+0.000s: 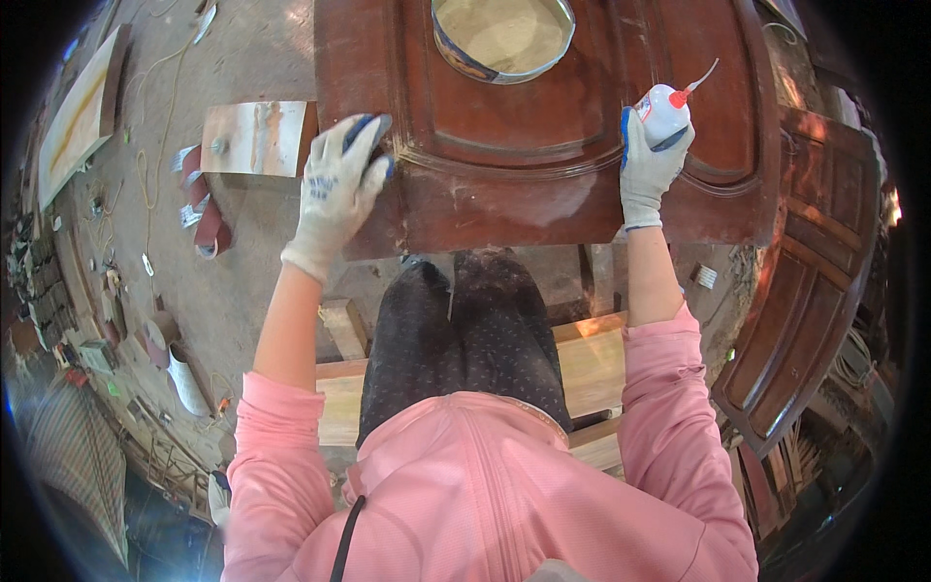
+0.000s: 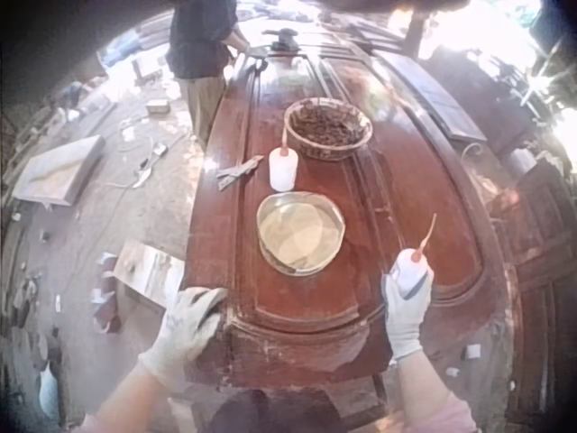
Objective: The person applies glue from a bottle into a crack on a wooden door panel and then rubs the area with gloved fingers to spread the glue. The person repeats this process on multiple sections of the door panel.
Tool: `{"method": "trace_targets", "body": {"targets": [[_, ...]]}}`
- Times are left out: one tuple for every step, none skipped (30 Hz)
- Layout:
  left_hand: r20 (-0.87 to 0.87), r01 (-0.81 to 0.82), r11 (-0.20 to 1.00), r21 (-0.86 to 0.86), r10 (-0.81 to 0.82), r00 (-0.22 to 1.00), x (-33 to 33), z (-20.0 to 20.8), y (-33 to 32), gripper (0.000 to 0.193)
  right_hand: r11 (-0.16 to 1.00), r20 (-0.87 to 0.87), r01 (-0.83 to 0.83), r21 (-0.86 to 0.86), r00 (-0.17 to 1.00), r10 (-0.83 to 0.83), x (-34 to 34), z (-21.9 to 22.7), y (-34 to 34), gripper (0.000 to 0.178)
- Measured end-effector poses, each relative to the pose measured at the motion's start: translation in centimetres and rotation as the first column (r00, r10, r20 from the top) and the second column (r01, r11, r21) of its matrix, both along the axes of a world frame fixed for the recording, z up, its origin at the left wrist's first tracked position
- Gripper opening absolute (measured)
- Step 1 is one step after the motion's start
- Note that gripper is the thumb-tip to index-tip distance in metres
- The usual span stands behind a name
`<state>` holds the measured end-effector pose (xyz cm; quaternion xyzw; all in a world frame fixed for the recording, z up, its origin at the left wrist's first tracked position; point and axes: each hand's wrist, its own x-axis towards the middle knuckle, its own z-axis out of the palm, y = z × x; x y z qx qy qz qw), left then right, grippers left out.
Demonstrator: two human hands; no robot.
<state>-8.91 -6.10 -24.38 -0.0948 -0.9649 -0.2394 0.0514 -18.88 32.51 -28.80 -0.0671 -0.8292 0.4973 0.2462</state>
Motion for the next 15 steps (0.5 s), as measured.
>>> {"method": "trace_targets", "body": {"targets": [[-0.029, 0.026, 0.996, -0.091, -0.029, 0.999, 0.9, -0.1, 0.3, 0.051, 1.0, -0.006, 0.006, 0.009, 1.0, -0.006, -0.1, 0.1, 0.0, 0.069], [-0.053, 0.047, 0.981, -0.188, -0.058, 0.997, 1.7, 0.3, 0.6, 0.055, 1.0, -0.009, 0.011, 0.013, 1.0, -0.011, 0.0, 0.0, 0.0, 0.069], [-0.001, 0.03, 0.967, -0.253, -0.032, 1.0, 2.4, 0.6, 1.1, 0.063, 1.0, -0.003, 0.006, 0.006, 1.0, -0.006, 0.0, -0.1, 0.1, 0.07], [0.016, 0.025, 0.964, -0.266, -0.022, 1.0, 2.3, 0.6, 1.5, 0.064, 1.0, 0.004, 0.002, 0.0, 1.0, -0.002, -0.1, -0.1, 0.2, 0.07], [0.032, 0.016, 0.96, -0.28, -0.007, 0.999, 2.1, 1.1, 1.8, 0.065, 1.0, 0.01, -0.006, -0.006, 1.0, 0.006, -0.2, -0.1, 0.2, 0.071], [0.048, 0.007, 0.956, -0.294, 0.008, 0.999, 2.0, 1.3, 2.2, 0.065, 1.0, 0.018, -0.002, 0.008, 1.0, 0.002, -0.1, -0.1, 0.1, 0.071], [0.06, 0.013, 0.942, -0.334, 0.008, 0.998, 2.0, 1.3, 2.4, 0.068, 1.0, 0.026, 0.001, 0.023, 1.0, -0.002, 0.0, -0.1, 0.0, 0.071], [0.068, 0.013, 0.936, -0.351, 0.012, 0.998, 2.1, 1.3, 2.7, 0.068, 0.999, 0.031, 0.006, 0.039, 0.999, -0.007, -0.1, 0.0, -0.1, 0.071], [0.076, 0.013, 0.929, -0.369, 0.017, 0.997, 2.6, 1.2, 3.1, 0.068, 1.0, 0.025, 0.002, 0.008, 1.0, -0.002, 0.0, 0.1, -0.2, 0.071], [0.084, 0.013, 0.922, -0.386, 0.022, 0.996, 3.2, 1.2, 3.6, 0.069, 1.0, 0.019, -0.002, -0.023, 1.0, 0.003, 0.1, 0.2, -0.3, 0.071], [0.104, 0.013, 0.936, -0.351, 0.025, 0.994, 3.8, 1.3, 4.2, 0.068, 0.998, 0.011, -0.001, -0.057, 1.0, 0.002, 0.1, 0.2, -0.4, 0.071], [0.128, 0.0, 0.953, -0.301, 0.041, 0.991, 4.2, 1.8, 4.6, 0.068, 0.999, 0.016, 0.002, -0.034, 1.0, -0.001, 0.1, 0.2, -0.3, 0.071], [0.153, -0.014, 0.968, -0.25, 0.054, 0.987, 4.5, 2.2, 5.0, 0.068, 1.0, 0.02, 0.006, -0.011, 1.0, -0.005, 0.0, 0.1, -0.2, 0.071], [0.181, -0.031, 0.98, -0.198, 0.068, 0.981, 5.0, 2.4, 5.3, 0.068, 1.0, 0.027, 0.007, 0.012, 1.0, -0.007, 0.1, 0.1, 0.0, 0.071], [0.225, -0.03, 0.977, -0.21, 0.078, 0.971, 5.3, 2.6, 5.6, 0.069, 1.0, 0.029, 0.001, 0.001, 1.0, -0.001, 0.1, 0.1, 0.1, 0.071]]}}
